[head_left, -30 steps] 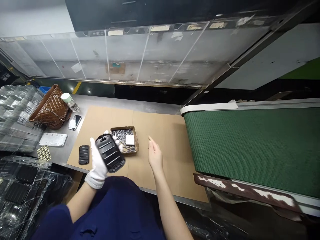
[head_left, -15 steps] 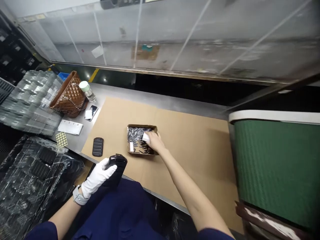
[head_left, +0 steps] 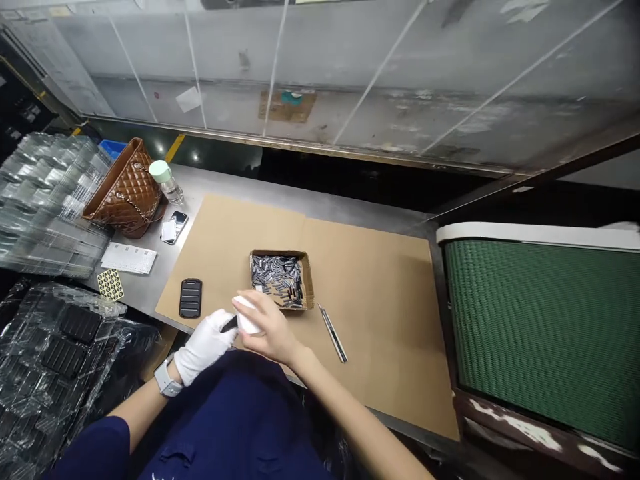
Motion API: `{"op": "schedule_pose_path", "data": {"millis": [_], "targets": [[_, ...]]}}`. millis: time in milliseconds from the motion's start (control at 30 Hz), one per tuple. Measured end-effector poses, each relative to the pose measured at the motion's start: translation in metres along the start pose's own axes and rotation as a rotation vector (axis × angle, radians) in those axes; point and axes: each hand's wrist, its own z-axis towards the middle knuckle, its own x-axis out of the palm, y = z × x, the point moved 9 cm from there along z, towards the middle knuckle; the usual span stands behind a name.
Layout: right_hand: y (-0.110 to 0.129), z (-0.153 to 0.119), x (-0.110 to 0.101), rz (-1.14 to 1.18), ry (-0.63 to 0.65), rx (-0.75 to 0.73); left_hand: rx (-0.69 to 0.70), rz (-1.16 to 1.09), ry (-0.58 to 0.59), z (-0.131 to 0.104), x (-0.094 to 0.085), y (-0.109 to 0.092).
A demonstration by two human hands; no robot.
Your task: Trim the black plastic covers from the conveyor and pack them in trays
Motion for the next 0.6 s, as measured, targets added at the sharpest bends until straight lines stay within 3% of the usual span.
{"op": "schedule_pose_path", "data": {"millis": [100, 267, 500, 600], "targets": [[-0.002, -0.003, -0.006, -0.007, 0.054, -0.027, 0.105, 0.057, 0.165, 0.001, 0.008, -0.011], [-0.003, -0.002, -0.01, -0.097, 0.057, 0.027, 0.109, 0.196, 0.192, 0.005, 0.004, -0.01], [0.0, 0.008, -0.009, -0.146, 0.04, 0.044, 0.156, 0.072, 0.14, 0.01, 0.006, -0.01], [-0.011, 0.011, -0.013, -0.084, -0.026, 0.153, 0.124, 0.137, 0.079, 0.01, 0.001, -0.013]]}}
